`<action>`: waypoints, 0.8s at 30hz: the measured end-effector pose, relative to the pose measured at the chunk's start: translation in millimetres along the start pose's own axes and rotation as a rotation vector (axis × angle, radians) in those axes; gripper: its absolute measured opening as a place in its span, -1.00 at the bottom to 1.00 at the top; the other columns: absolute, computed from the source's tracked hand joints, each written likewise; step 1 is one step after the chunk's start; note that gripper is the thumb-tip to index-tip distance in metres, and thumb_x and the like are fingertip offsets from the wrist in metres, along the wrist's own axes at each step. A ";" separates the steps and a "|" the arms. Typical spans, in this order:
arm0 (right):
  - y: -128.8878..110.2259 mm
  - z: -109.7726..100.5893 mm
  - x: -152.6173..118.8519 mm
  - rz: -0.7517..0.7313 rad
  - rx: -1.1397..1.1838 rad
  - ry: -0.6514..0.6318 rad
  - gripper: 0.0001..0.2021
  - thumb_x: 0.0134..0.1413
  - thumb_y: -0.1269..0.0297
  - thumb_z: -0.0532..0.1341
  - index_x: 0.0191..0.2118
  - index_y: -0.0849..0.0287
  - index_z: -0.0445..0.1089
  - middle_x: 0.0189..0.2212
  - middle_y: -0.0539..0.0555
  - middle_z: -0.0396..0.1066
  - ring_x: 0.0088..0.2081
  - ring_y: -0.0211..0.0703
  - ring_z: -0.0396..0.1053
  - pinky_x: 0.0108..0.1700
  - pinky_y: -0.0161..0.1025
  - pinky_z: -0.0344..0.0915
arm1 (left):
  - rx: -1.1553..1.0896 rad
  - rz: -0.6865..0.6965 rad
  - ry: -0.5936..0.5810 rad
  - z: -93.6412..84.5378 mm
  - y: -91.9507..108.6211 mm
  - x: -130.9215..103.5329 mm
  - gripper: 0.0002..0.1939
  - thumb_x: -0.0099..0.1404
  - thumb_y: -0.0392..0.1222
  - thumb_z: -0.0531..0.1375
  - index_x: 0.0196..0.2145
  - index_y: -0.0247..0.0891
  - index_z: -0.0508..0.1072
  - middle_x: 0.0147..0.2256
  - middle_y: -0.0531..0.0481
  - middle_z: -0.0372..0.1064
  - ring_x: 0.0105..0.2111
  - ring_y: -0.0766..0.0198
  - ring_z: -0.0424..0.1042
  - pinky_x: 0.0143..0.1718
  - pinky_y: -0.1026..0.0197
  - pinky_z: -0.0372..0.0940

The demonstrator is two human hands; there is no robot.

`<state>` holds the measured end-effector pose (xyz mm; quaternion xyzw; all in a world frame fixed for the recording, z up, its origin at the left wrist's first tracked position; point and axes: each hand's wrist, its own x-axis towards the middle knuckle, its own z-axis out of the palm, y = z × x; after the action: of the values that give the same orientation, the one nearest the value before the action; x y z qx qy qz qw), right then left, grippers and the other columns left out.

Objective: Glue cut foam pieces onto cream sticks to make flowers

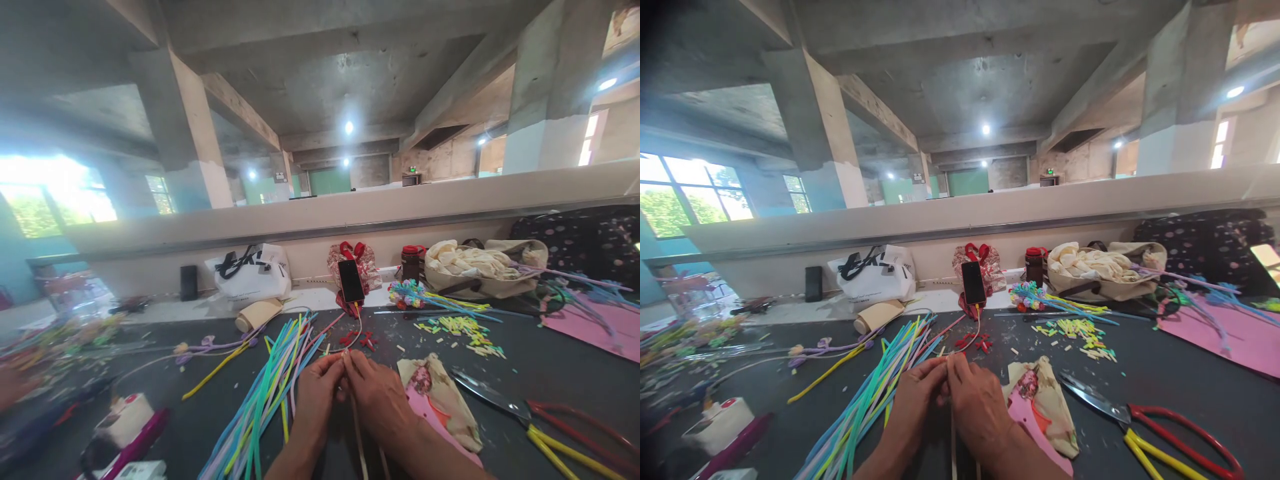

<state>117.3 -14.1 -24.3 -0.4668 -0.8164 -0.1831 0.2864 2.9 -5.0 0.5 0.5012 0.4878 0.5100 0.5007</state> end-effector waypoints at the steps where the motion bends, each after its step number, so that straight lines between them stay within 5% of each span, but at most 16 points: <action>1: 0.7 0.9 0.5 0.013 0.029 0.005 -0.73 0.03 0.46 0.09 -0.10 0.20 0.23 -0.27 0.12 0.35 -0.40 -0.16 0.34 -0.50 -0.31 0.17 | 0.001 -0.003 -0.004 -0.8 -0.5 1.0 -0.70 -0.08 -0.04 0.22 -0.45 -0.34 0.47 -0.74 0.13 0.25 -0.71 0.41 0.17 -0.66 0.35 0.06; 7: 13.6 -7.1 12.4 0.231 0.744 -0.036 -0.80 0.07 0.37 0.03 -0.30 0.14 0.39 -0.39 0.03 0.36 -0.38 -0.26 0.33 -0.36 -0.37 0.21 | -0.103 -0.055 -0.065 -7.8 -4.1 9.0 -0.71 -0.06 0.01 0.22 -0.52 -0.31 0.39 -0.72 0.17 0.21 -0.73 0.49 0.10 -0.69 0.40 -0.02; 11: 26.1 -10.3 15.4 0.562 1.158 -0.062 -0.78 0.03 0.25 0.06 -0.35 0.20 0.42 -0.55 -0.01 0.30 -0.54 -0.31 0.27 -0.56 -0.41 0.15 | -0.111 -0.107 -0.138 -9.4 -3.0 9.9 -0.68 -0.08 0.02 0.24 -0.49 -0.31 0.38 -0.65 0.15 0.27 -0.75 0.53 0.07 -0.71 0.41 -0.08; 14: 29.3 -7.8 13.9 0.668 1.349 -0.128 -0.77 -0.06 0.19 0.13 -0.39 0.24 0.43 -0.63 -0.03 0.27 -0.60 -0.33 0.21 -0.64 -0.45 0.08 | -0.122 -0.154 -0.173 -9.3 -1.8 8.3 -0.67 -0.12 0.02 0.27 -0.52 -0.32 0.39 -0.68 0.15 0.26 -0.77 0.55 0.04 -0.72 0.41 -0.13; 24: 25.6 -10.6 15.9 0.610 1.399 -0.172 -0.81 -0.20 0.21 0.23 -0.44 0.20 0.50 -0.60 -0.03 0.30 -0.63 -0.37 0.19 -0.65 -0.44 0.08 | -0.186 -0.223 -0.278 -7.5 2.3 2.8 -0.67 -0.16 -0.01 0.29 -0.66 -0.35 0.34 -0.77 0.17 0.16 -0.79 0.56 -0.01 -0.73 0.39 -0.22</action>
<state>136.3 3.1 -5.2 -0.3941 -0.5967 0.4999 0.4885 -4.7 -2.3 2.8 0.4610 0.4173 0.4202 0.6608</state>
